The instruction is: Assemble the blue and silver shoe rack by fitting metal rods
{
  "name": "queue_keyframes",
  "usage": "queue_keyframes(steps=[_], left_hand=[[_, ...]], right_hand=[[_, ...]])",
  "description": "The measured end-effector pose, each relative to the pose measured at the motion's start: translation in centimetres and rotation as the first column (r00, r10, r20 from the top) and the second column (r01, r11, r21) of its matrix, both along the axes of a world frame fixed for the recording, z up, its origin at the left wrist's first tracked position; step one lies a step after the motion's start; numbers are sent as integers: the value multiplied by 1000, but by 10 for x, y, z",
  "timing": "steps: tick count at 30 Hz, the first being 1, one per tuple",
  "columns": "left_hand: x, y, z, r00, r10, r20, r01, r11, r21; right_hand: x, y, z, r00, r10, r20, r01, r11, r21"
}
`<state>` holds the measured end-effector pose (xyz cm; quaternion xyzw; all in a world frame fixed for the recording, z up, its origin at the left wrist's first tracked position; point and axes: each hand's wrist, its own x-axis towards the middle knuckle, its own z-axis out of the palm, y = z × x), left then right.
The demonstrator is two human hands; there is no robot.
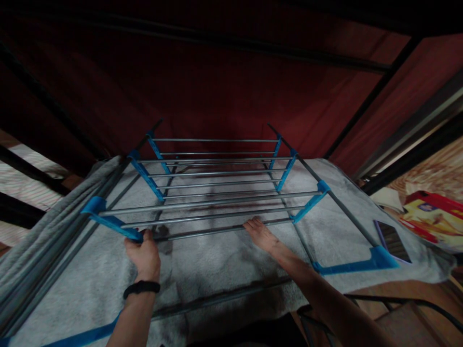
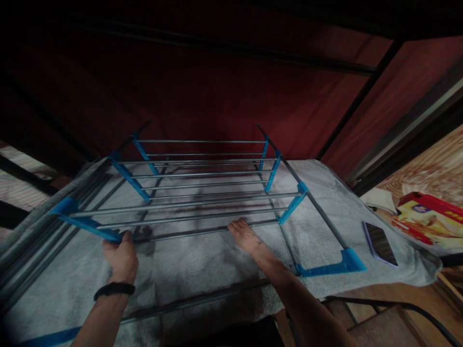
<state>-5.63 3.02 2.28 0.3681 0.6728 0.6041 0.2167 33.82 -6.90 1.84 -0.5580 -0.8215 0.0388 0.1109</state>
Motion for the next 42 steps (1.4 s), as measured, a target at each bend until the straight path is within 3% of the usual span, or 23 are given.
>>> queue_keyframes(steps=[3, 20, 26, 35, 42], left_hand=[[-1, 3, 1, 998, 58, -17, -58, 998, -4], [-2, 1, 1, 993, 58, -101, -57, 998, 4], [-1, 2, 2, 998, 49, -51, -48, 999, 11], [2, -3, 11, 996, 26, -89, -28, 999, -16], [-2, -1, 7, 997, 4, -73, -4, 1000, 9]], right_hand=[[0, 0, 0, 1000, -3, -23, 3, 1000, -16], [-2, 0, 1, 1000, -7, 23, 7, 1000, -5], [-4, 5, 2, 1000, -5, 21, 5, 1000, 16], [-2, 9, 9, 995, 23, 100, -22, 1000, -16], [-4, 15, 15, 986, -16, 163, 32, 995, -99]])
